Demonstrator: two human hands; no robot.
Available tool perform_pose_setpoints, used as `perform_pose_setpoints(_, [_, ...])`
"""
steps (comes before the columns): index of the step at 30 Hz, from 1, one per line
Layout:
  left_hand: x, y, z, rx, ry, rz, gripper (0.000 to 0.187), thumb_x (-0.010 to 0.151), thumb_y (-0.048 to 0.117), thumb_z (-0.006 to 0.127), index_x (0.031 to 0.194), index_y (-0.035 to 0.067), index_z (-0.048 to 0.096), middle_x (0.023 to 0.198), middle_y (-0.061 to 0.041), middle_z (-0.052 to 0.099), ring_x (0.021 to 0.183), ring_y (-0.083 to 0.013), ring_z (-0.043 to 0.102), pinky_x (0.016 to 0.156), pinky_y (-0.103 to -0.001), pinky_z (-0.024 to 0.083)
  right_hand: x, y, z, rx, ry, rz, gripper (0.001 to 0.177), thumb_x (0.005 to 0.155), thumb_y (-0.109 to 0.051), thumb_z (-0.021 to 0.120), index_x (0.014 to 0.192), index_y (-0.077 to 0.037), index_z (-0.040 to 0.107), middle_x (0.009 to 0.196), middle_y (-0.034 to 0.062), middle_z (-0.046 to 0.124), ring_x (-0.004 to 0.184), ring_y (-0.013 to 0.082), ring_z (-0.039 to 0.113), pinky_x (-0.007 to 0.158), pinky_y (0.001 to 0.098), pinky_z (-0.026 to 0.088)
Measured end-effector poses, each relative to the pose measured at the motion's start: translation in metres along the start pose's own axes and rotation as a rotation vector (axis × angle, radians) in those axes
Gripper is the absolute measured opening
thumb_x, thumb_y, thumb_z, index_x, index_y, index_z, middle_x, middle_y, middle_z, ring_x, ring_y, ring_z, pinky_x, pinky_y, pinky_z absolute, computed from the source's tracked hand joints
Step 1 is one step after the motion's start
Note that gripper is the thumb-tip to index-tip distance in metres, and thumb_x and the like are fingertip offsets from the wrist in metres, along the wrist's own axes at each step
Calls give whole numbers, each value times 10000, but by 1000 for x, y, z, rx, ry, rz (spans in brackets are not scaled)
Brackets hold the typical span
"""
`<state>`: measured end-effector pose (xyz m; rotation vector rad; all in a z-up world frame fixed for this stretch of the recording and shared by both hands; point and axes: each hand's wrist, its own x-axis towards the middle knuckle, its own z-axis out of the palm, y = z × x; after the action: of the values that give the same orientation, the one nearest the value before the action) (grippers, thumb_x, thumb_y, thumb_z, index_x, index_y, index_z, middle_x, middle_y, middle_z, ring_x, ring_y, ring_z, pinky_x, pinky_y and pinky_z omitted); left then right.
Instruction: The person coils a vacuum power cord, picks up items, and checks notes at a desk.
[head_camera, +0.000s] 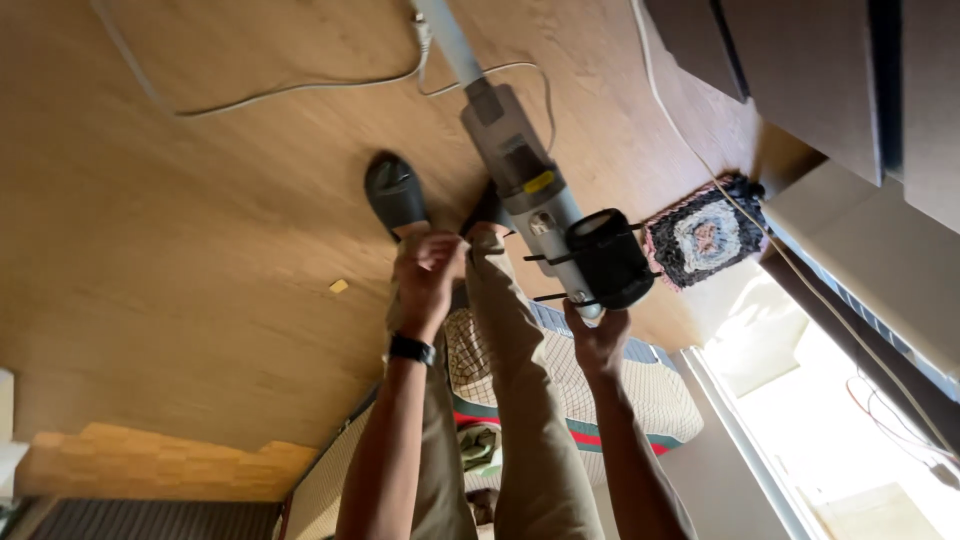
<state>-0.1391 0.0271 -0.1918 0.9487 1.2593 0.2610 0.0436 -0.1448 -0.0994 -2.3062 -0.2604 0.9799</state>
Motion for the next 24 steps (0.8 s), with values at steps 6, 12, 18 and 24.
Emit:
perform_pose_setpoints(6, [8,-116,-129,-108,552,-9,161,966,34,683,1120,-13,687,1025,-75,737,862,-132,682,771,-288,583,-18,-19,-6,-68,-30,-61,337,853,-125,783,1106,64,665,999,151,731,892,218,697,817,353,553])
perform_pose_setpoints(12, [47,-100,-127,142,552,-48,305,898,59,687,1193,-15,671,1010,-126,739,888,-220,725,756,-328,602,-25,-38,-3,19,39,-139,313,884,-67,759,1135,76,640,1035,129,701,946,200,662,843,327,539])
perform_pose_setpoints(18, [158,-117,-69,578,325,164,135,956,196,692,1036,90,717,898,-140,756,779,-298,736,688,-397,583,-38,-12,-16,72,135,-15,316,873,11,748,1160,82,638,1081,124,684,956,186,647,837,299,538])
perform_pose_setpoints(24, [274,-117,-2,821,243,233,373,938,322,744,1188,69,632,1082,-211,651,979,-386,642,807,-504,521,-85,29,-52,40,252,76,548,824,52,686,1351,55,535,1250,141,629,1101,195,650,922,325,565])
